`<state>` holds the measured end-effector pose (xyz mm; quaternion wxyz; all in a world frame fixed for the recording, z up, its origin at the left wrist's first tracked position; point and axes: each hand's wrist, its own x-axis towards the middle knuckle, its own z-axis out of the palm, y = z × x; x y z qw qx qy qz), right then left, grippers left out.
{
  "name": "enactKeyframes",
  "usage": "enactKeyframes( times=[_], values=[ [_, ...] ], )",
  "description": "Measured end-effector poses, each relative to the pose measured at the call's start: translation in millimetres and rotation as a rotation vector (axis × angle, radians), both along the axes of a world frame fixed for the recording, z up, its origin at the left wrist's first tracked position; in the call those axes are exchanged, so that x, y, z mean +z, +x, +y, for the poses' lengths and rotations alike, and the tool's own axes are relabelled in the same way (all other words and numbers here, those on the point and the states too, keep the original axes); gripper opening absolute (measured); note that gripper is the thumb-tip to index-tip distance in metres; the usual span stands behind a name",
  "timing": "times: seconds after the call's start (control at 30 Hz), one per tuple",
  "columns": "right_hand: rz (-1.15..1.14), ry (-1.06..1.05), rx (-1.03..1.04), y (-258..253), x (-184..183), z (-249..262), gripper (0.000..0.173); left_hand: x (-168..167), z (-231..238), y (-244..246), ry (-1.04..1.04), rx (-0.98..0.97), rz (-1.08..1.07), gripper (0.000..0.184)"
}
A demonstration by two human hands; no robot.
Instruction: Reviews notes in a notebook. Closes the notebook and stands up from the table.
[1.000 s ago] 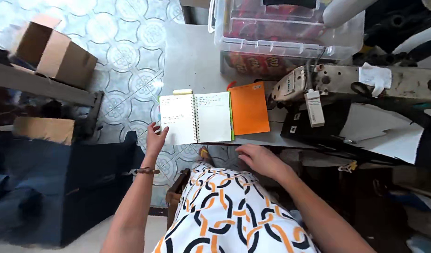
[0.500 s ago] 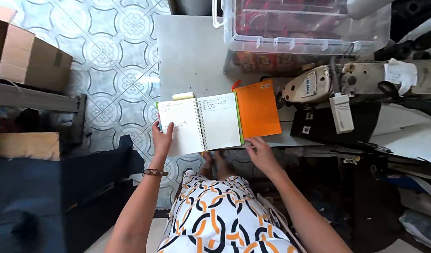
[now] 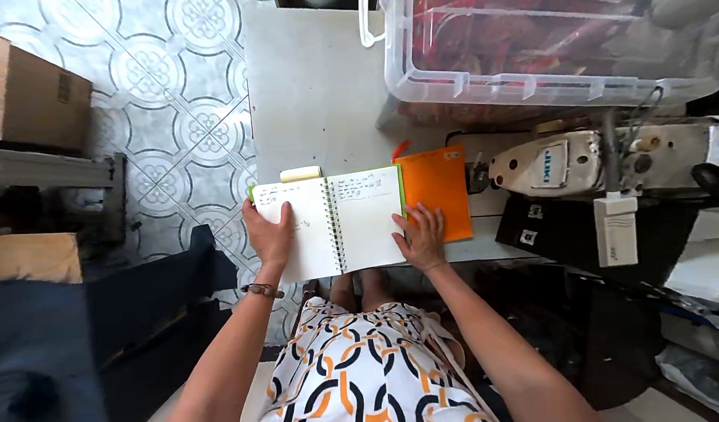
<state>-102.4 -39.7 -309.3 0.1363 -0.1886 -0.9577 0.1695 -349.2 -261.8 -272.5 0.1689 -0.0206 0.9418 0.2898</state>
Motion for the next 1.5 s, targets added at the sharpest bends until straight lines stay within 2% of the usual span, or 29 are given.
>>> enactKeyframes(
  times=[0.5,1.5],
  values=[
    [-0.010,0.054,-0.013,1.1,-2.5,-1.5,0.037,2.2,5.0,-1.8,-0.111,-0.007,-0.001,0.083],
    [0.000,0.056,-0.014,2.0,-5.0,-1.8,0.038,6.1,6.2,-1.5,-0.112,-0.012,-0.020,0.083]
  ],
)
